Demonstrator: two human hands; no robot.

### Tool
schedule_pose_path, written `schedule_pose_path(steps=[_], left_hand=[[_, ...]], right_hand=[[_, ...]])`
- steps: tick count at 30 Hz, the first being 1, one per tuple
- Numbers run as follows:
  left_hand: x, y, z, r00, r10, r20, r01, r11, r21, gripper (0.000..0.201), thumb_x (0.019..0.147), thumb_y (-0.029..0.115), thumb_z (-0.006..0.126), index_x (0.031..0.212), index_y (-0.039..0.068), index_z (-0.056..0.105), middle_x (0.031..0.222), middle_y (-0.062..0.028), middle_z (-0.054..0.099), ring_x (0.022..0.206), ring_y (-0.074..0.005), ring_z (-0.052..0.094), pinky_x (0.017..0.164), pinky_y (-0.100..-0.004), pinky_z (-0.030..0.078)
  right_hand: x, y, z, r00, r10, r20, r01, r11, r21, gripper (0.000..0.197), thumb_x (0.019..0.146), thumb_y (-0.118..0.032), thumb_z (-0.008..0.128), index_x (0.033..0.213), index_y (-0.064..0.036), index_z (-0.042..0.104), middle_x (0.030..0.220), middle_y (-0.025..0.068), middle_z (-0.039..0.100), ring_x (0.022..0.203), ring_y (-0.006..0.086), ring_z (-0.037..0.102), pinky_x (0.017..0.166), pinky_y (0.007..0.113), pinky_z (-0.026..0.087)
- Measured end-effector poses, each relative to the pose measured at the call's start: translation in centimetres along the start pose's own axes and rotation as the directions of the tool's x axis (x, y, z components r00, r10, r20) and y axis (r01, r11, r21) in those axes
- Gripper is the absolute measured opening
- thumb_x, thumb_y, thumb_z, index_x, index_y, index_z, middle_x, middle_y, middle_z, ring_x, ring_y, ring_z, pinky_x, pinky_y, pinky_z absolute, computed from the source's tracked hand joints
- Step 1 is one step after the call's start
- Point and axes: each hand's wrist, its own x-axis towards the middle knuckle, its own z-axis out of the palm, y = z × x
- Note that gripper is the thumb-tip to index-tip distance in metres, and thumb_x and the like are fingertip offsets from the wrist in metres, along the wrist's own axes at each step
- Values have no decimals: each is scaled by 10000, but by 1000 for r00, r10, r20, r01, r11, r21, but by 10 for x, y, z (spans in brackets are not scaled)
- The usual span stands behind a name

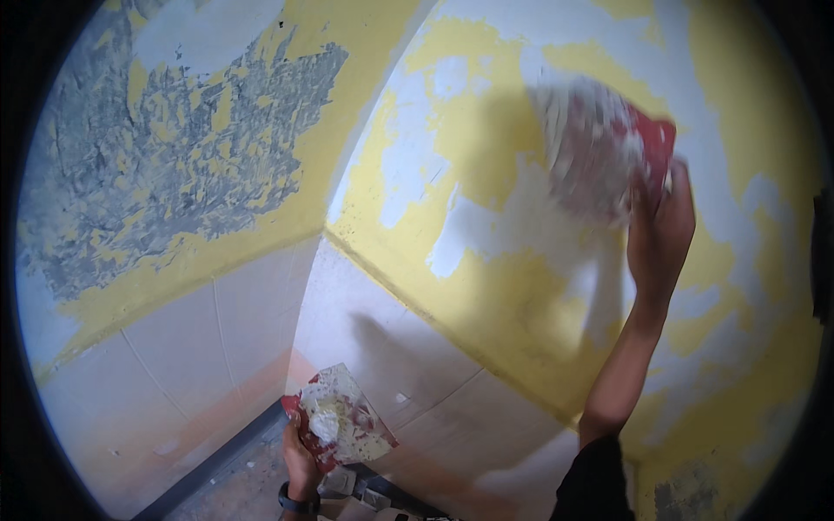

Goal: The person uses two putty knives to transfer and apply plaster to the upper section of a wall and around a vertical pipe.

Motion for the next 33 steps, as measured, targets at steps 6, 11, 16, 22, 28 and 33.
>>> schedule_pose_path(steps=[6,11,16,22,28,33], left_hand=[[-2,-4,-6,997,-83,-6,83,996,36,596,971,542,415,1333,79,515,1208,-59,655,1024,-236,654,731,-390,527],[10,-17,-15,980,-193,-40,194,980,37,587,970,540,418,1322,80,516,1204,-72,653,1038,-245,653,741,-398,539],[15,-26,-28,967,-178,-181,188,982,37,603,967,542,429,1321,60,506,1193,-97,652,1006,-259,667,724,-398,565],[11,-19,-15,980,-147,-133,138,988,-73,584,990,494,412,1305,10,497,1162,-142,657,945,-280,697,679,-378,589],[19,-23,-21,996,-74,-56,74,997,1,588,986,500,416,1301,10,500,1156,-141,660,953,-273,695,688,-385,586],[15,-26,-30,976,-106,-192,114,993,30,597,976,522,439,1294,23,511,1134,-122,669,919,-253,693,685,-372,567]], right_hand=[[72,-12,77,847,-445,291,528,766,-366,362,891,-3,564,1232,-111,620,1151,122,686,947,301,683,824,368,559],[61,22,146,759,-362,541,640,570,-516,362,883,-28,548,1237,-50,622,1201,156,662,1074,312,649,875,387,548],[1,9,166,581,-378,721,804,407,-434,390,853,-23,556,1237,42,575,1213,197,634,1066,333,639,920,392,528],[70,-30,146,758,-286,586,585,696,-417,392,834,22,513,1167,-115,668,961,118,714,802,308,697,727,423,564],[69,7,185,684,-312,659,698,542,-467,235,791,1,577,1012,-1,658,756,162,672,741,322,686,664,401,551],[14,-26,170,587,-416,694,792,471,-388,350,813,5,550,1146,-42,645,832,191,682,759,345,683,728,428,573]])
